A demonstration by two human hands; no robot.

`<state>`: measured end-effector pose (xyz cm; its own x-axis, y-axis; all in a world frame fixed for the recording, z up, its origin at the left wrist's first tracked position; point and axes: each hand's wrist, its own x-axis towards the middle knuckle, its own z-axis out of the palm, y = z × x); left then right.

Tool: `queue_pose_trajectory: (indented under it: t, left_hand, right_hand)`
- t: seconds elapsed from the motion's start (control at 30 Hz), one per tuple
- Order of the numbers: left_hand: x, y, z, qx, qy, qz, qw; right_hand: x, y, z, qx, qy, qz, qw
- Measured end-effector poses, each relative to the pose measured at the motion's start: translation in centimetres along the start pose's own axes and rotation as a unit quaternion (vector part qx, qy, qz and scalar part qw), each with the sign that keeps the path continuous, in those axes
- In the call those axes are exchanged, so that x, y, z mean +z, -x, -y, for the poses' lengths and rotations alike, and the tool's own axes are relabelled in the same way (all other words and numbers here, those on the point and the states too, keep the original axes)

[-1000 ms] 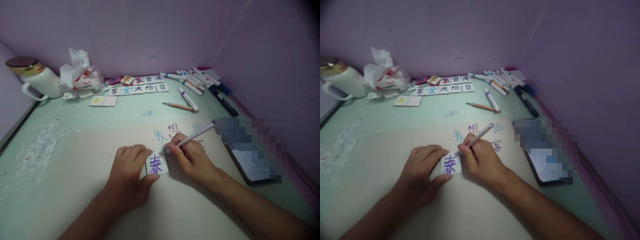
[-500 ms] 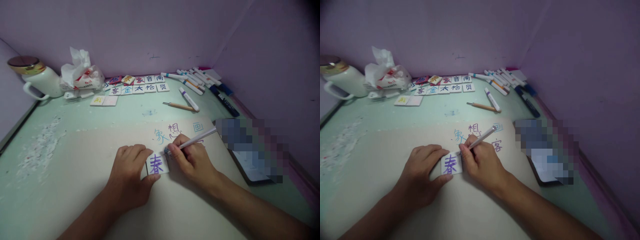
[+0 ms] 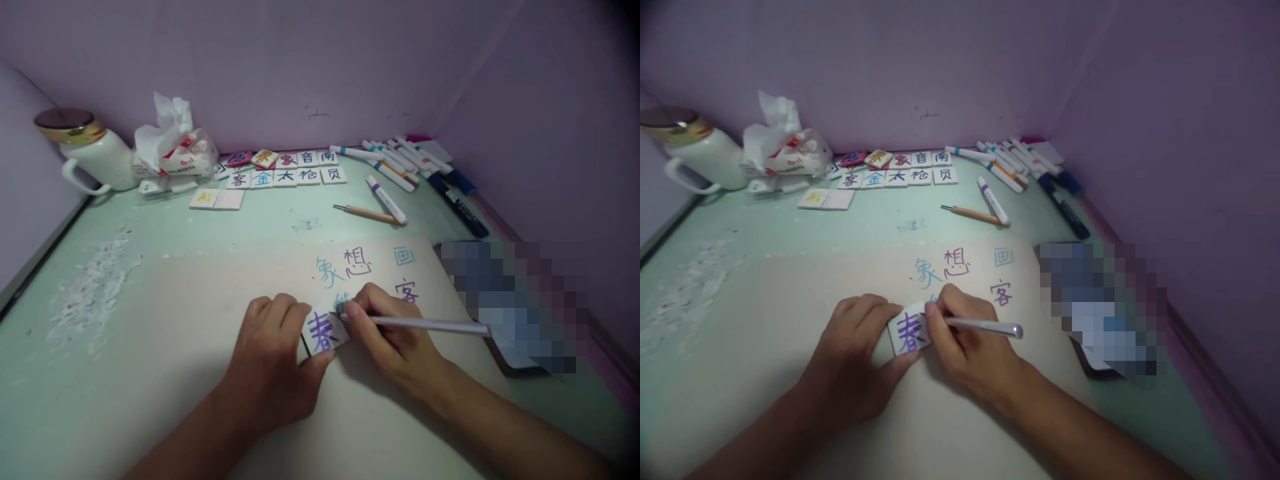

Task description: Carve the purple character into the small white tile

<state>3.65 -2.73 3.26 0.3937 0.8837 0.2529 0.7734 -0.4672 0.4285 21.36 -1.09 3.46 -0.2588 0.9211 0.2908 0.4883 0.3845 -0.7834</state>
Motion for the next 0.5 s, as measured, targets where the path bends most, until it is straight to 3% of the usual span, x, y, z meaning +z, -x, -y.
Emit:
queue_pose_trajectory:
  t: [0.5]
  left_hand:
    - [0.35, 0.13, 0.15, 0.021, -0.004, -0.040, 0.999]
  right_hand:
    - [0.00, 0.25, -0.13, 0.016, -0.011, 0.015, 1.000]
